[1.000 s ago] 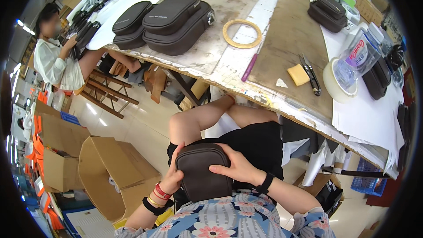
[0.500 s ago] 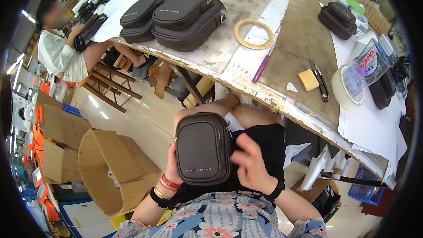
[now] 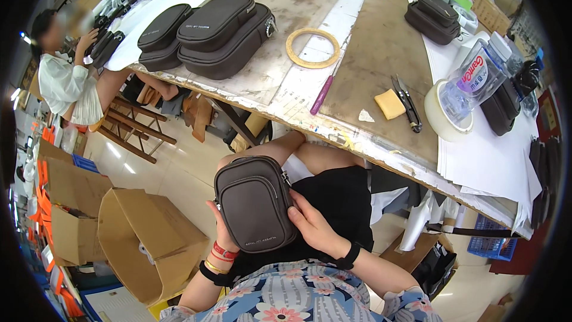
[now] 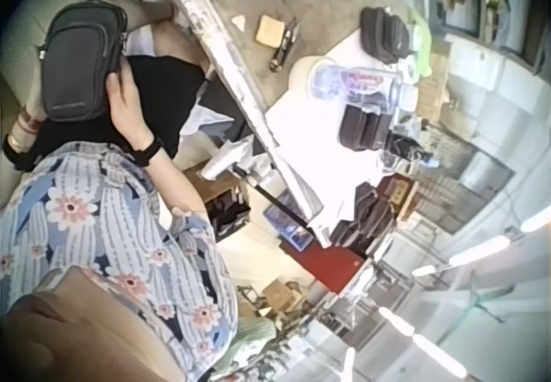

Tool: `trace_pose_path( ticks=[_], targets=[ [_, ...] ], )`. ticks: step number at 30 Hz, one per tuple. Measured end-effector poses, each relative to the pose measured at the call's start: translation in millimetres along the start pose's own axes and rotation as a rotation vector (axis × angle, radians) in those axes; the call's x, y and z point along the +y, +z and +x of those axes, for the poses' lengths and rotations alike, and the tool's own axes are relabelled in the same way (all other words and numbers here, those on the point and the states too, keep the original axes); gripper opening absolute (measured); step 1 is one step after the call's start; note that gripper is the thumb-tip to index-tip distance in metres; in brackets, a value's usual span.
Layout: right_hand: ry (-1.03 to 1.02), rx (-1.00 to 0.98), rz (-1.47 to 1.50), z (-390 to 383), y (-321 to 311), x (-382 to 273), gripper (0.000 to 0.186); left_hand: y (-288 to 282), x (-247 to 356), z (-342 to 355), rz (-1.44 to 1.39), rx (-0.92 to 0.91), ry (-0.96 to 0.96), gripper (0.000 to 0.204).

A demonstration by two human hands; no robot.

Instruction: The person uses a purple awl to poke holes along the seam of a small black bag, likely for sewing or assembly. They then use a small knife to trim excess material near the zipper. Finally, they inspect the bag by opening and closing the zipper and pressing on the surface.

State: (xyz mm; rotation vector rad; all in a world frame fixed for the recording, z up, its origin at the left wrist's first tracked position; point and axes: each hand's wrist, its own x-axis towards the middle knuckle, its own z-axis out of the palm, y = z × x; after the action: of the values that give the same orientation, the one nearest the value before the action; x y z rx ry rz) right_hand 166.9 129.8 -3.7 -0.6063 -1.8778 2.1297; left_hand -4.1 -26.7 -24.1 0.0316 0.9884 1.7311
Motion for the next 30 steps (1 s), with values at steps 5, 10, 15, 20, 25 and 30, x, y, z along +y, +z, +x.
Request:
trace_pose_path(
  ticks=[5,10,15,20,25,30],
  targets=[
    [-0.002,0.009,-0.014,-1.2,1.0,-0.7,0.057,-6.8,-4.2,-0.6,0.027,0.030,0.007,0.105],
    [0.010,0.034,0.015,-1.3,-3.6,1.4,0.052,-24.3,-16.0,3.3,-0.014,-0.087,0.044,0.103],
    [-0.512,0.358,-0.600,12.2,-8.3,-35.6,0.044,-16.8,-14.4,0.9,0.052,-0.129,0.124,0.091],
    [-0.698,-0.025,-0.818,29.3,4.4,-80.6,0.041,-6.2,-17.3,-3.1,0.222,-0.202,0.226,0.067],
    [-0.544,-0.150,-0.684,22.4,-3.9,-58.9,0.043,-7.1,-15.2,-15.0,0.387,-0.120,0.076,0.052],
    [-0.452,-0.024,-0.397,9.7,2.7,-18.9,0.028,-20.2,-36.7,-24.3,0.438,-0.096,0.065,0.042]
  ],
)
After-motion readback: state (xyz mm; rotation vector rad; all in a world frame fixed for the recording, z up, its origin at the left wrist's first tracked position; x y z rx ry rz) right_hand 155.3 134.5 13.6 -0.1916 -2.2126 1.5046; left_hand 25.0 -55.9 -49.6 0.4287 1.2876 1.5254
